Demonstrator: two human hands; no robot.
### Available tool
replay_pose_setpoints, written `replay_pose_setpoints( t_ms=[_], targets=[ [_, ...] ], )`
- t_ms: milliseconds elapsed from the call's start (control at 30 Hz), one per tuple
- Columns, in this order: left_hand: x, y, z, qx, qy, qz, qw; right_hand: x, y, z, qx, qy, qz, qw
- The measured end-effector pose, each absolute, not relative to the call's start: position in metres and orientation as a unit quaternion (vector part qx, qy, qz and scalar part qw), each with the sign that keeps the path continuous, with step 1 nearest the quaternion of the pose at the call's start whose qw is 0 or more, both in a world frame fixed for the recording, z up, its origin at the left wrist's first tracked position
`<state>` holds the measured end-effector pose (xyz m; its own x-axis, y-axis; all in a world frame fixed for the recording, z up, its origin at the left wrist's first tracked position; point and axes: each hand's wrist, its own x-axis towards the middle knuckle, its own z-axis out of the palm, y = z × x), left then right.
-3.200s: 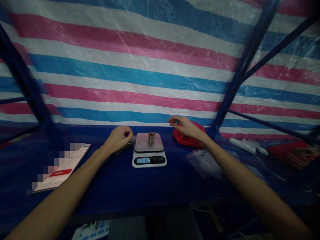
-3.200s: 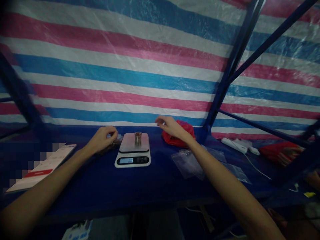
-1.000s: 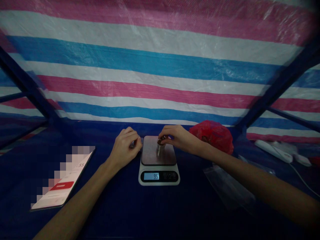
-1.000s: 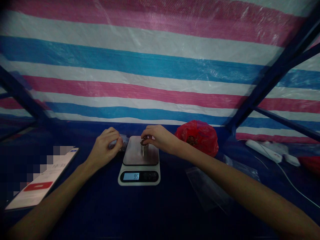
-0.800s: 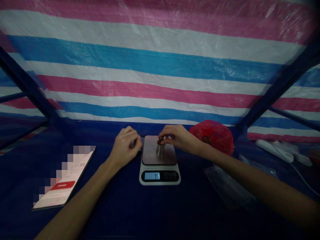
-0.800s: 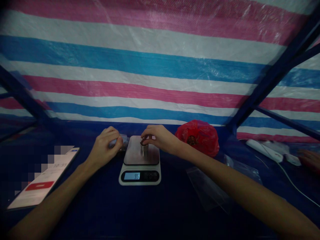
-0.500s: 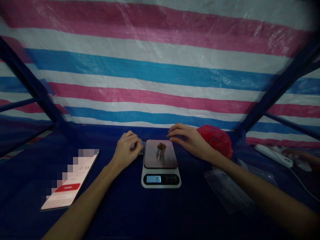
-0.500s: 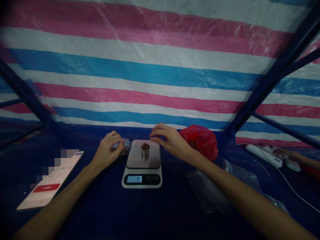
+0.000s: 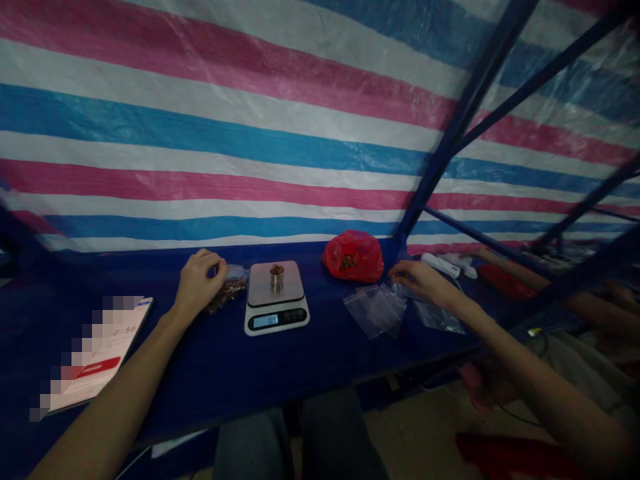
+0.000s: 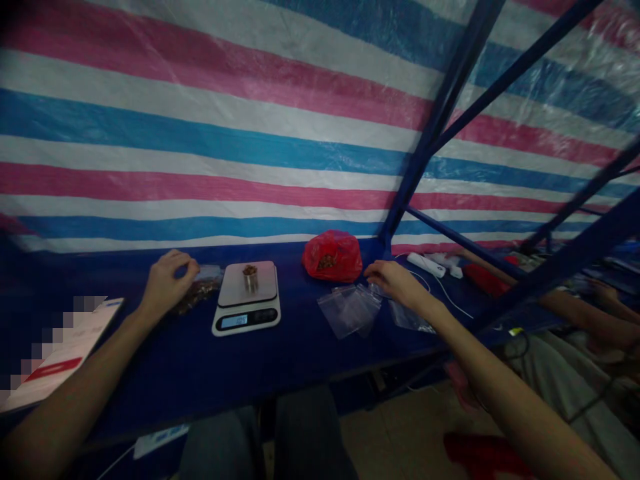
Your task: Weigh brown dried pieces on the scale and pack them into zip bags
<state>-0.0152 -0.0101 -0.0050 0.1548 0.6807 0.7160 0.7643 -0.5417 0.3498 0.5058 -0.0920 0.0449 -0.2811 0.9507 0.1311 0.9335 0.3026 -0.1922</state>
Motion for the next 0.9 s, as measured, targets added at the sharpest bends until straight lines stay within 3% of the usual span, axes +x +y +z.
replay_pose_setpoints(
  t_ms=[267,433,567,767,900],
  targets=[
    [-0.019,-0.015,0.0,-0.734,-0.497,-0.457,0.071,0.506,-0.113,0.0,-0.645,-0.755,-0.061,0.102],
    [-0.013,-0.017,0.0,-0.749,-0.483,-0.448,0.068,0.505,-0.126,-0.004,-0.642,-0.758,-0.041,0.107],
    [-0.009,-0.019,0.003,-0.754,-0.472,-0.451,0.075,0.494,-0.138,-0.004,-0.644,-0.747,-0.098,0.137],
    [0.0,-0.023,0.007,-0.773,-0.445,-0.446,0.07,0.496,-0.127,-0.014,-0.65,-0.748,0.0,0.138],
    [0.007,-0.027,0.01,-0.784,-0.425,-0.447,0.069,0.5,-0.112,-0.009,-0.662,-0.737,-0.018,0.136]
  ],
)
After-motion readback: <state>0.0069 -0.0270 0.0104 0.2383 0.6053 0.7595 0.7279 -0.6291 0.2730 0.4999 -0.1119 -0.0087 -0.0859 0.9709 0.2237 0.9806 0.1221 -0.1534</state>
